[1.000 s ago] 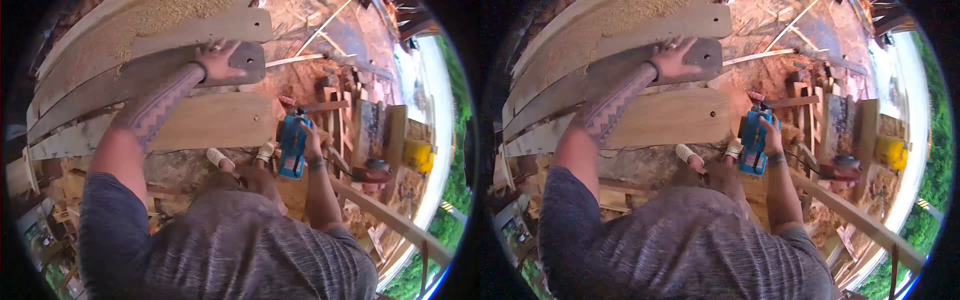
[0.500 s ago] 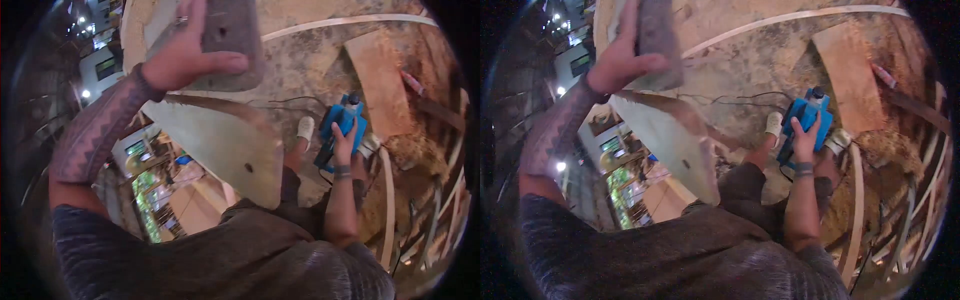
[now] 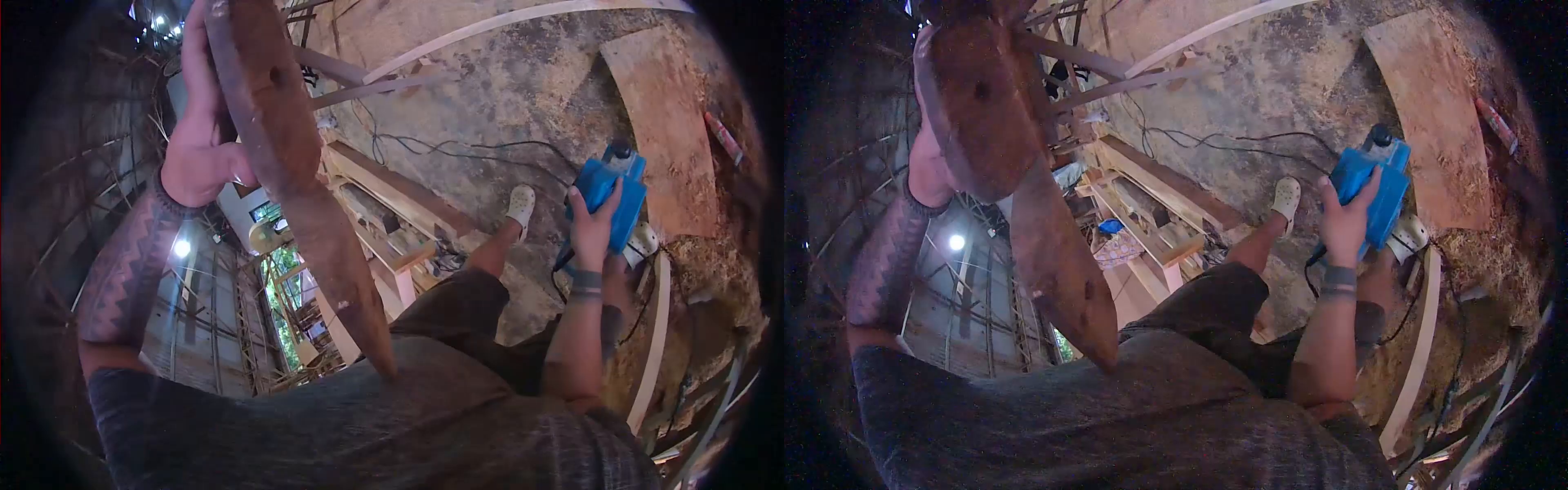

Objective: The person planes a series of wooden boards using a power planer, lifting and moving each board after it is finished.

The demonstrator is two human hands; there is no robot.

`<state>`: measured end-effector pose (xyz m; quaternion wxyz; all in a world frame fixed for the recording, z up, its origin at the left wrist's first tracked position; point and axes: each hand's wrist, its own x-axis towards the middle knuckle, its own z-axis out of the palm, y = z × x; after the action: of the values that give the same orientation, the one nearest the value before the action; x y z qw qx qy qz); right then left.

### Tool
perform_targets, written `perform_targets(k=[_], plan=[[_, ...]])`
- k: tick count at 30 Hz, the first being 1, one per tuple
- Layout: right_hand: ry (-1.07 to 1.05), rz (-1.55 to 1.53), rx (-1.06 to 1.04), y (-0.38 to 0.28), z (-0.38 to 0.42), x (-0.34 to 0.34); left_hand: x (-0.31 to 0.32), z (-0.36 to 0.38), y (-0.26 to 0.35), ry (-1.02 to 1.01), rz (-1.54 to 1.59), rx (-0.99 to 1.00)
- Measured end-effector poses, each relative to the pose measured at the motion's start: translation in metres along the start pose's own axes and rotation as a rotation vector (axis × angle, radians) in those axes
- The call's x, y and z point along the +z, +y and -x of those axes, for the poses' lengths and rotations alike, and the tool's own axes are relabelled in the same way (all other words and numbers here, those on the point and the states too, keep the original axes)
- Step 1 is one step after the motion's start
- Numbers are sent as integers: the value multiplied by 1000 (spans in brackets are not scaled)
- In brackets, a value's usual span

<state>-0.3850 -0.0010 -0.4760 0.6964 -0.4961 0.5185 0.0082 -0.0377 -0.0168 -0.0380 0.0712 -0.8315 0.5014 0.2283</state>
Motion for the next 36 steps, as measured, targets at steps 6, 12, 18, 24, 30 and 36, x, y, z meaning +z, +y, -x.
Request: perform_targets(k=[6, 12, 18, 24, 30, 36], plan=[[-38, 38, 16, 2, -7, -11, 3, 1, -2, 28, -19, -17], [-54, 142, 45, 22, -11, -5, 5, 1, -3, 31, -40, -21], [-144, 137, 95, 20, -9, -3, 5, 2, -3, 39, -52, -25], [-157, 137, 84, 13, -8, -3, 6, 3, -4, 39, -63, -26], [-117, 152, 41, 17, -9, 1, 6, 3, -6, 42, -75, -26], [-108, 180, 69, 24, -12, 2, 5, 4, -6, 41, -77, -30]])
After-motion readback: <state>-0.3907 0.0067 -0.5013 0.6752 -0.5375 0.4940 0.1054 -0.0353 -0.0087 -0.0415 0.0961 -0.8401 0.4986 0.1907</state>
